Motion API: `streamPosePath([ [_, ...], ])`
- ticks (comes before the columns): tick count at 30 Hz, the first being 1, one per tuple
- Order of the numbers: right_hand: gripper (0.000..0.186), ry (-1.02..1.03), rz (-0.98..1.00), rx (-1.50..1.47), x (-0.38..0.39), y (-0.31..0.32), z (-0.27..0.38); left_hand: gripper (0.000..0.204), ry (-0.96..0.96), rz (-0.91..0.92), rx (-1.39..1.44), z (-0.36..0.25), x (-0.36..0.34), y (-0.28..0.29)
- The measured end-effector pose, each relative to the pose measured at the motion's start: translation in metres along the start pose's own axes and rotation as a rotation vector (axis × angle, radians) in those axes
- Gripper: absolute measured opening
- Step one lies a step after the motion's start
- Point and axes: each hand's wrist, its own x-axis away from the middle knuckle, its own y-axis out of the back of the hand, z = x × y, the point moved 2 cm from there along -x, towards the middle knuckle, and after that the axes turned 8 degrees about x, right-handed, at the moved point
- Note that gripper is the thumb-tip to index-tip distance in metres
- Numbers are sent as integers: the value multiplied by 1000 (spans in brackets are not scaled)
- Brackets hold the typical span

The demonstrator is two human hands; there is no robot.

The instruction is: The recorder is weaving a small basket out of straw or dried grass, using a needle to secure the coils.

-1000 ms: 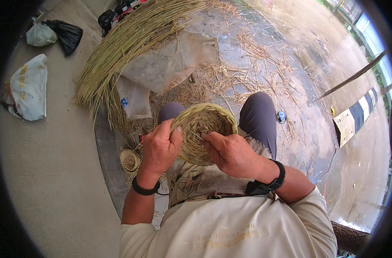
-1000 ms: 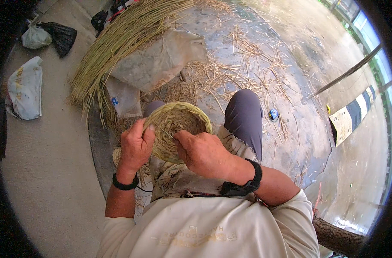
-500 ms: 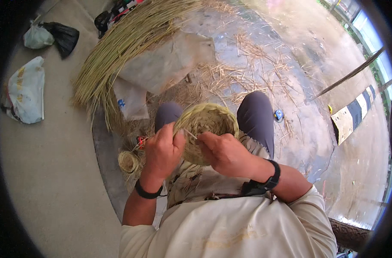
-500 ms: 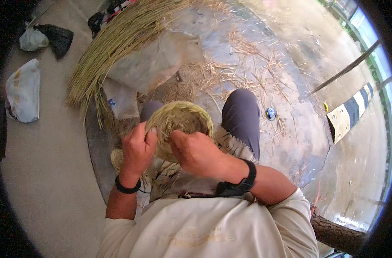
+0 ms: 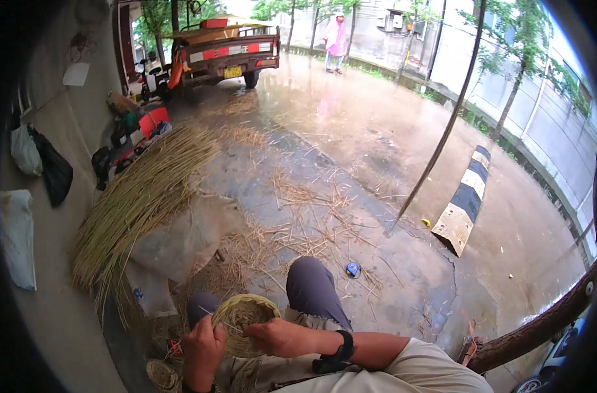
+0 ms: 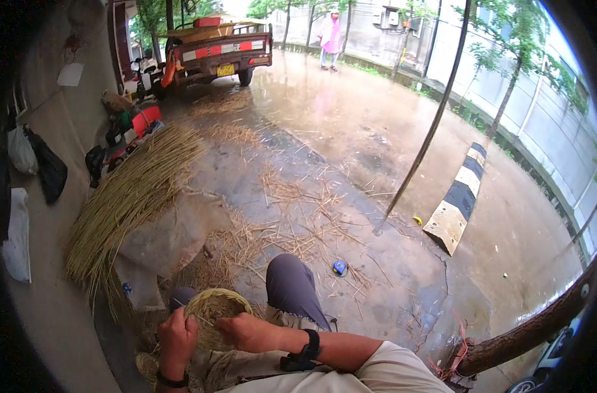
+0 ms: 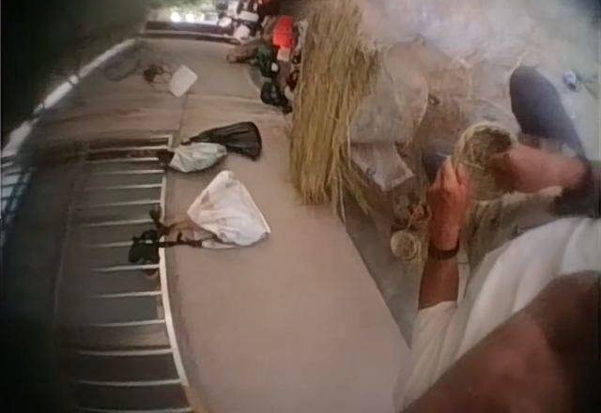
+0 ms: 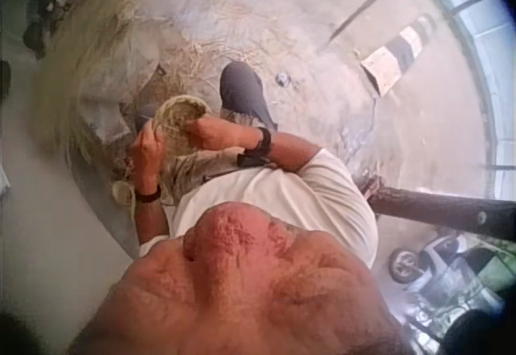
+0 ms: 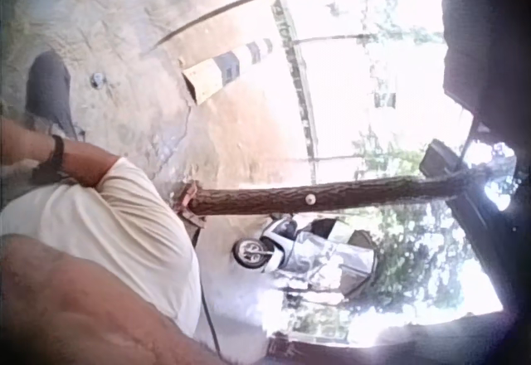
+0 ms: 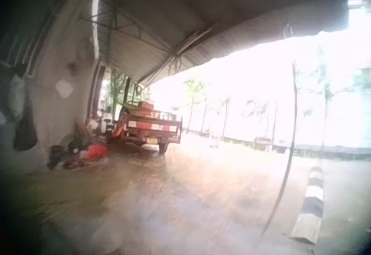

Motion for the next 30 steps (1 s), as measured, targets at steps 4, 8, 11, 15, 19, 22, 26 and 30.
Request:
streamPosePath([
  [4,34,41,-21,-120,8,14,10,34,15,-16,1,6,8,-3],
  [8,31,33,-32,-81,18,13,12,30,-23,-63,38,-8,9,1],
  [11,35,40,-48,-35,23,9,7,30,-6,-52,53,-11,9,2],
  [15,37,95,-106,1,27,11,9,32,-13,-62,41,-12,12,3],
  [19,38,112,-151,38,31,27,14,34,47,-38,3,-11,19,8],
  [22,39,129,-288,47,40,24,11,34,-12,-76,-24,-8,20,8],
  [26,27,-45,-291,12,37,31,3,31,-15,-51,-36,-2,12,4],
  [30,27,-54,-341,-255,31,30,12,30,-35,-112,72,0,9,9],
])
